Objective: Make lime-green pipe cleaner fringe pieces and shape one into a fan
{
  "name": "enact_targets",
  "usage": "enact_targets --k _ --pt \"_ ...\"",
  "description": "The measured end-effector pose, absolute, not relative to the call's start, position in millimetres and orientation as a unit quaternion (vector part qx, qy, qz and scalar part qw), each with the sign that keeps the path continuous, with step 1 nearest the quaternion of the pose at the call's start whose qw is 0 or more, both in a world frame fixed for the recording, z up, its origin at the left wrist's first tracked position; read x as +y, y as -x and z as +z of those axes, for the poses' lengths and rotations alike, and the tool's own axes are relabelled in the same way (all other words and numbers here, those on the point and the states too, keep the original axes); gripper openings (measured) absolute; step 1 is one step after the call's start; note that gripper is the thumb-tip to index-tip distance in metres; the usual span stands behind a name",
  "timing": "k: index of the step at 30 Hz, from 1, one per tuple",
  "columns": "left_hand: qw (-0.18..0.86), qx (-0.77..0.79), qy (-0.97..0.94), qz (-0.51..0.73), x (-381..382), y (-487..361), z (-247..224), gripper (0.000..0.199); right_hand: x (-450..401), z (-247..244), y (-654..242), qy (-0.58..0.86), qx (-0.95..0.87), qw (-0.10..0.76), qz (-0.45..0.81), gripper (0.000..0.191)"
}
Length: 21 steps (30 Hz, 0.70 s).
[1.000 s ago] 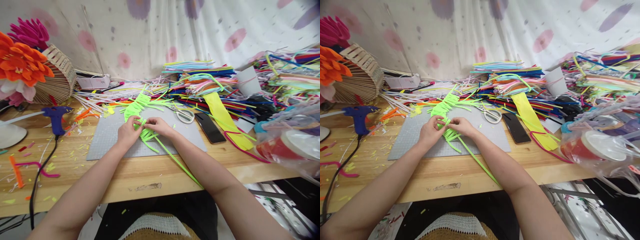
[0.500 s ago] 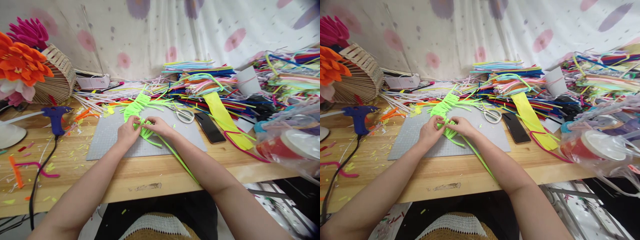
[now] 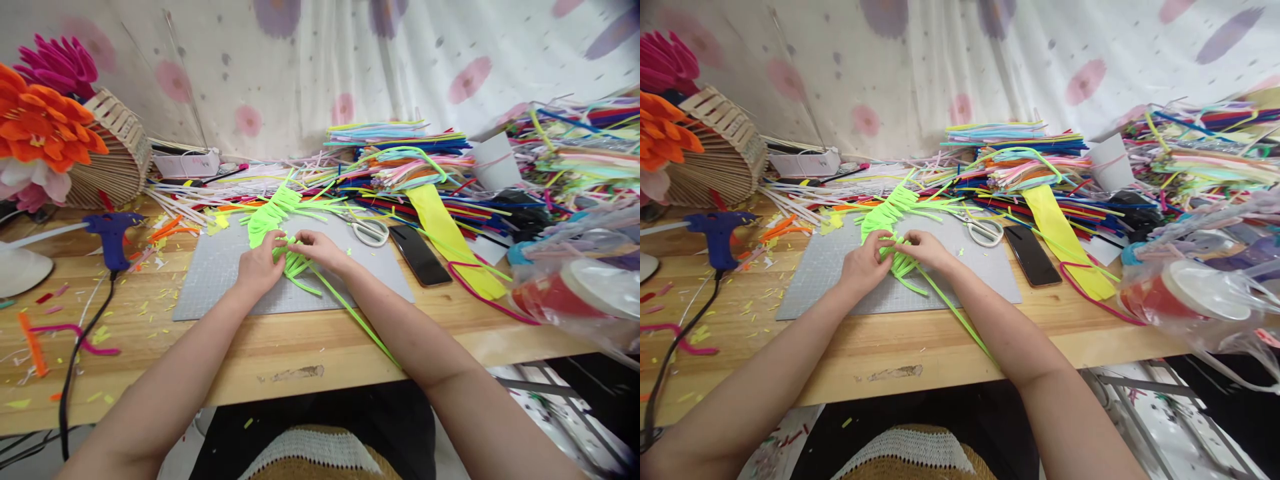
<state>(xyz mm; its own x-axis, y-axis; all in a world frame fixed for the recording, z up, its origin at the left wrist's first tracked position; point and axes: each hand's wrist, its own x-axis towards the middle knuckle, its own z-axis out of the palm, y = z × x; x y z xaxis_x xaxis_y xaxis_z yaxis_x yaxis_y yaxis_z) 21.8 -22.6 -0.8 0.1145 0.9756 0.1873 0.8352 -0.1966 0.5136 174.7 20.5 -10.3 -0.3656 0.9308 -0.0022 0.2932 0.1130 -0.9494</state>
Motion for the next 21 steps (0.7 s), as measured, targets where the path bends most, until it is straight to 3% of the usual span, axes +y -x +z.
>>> enact_targets --k 4,10,21 --pt "0.14 0.605 -0.754 0.212 -25 -25 1 0.05 24 -6 -176 0.464 -0.644 0.365 0.486 0.025" --pt "0.147 0.573 -0.785 0.183 -27 -29 2 0.054 27 -2 -180 0.469 -0.629 0.346 0.514 0.017" --pt "0.158 0.542 -0.807 0.174 -25 -27 -1 0.052 53 -3 -200 0.512 -0.442 0.542 0.499 0.024"
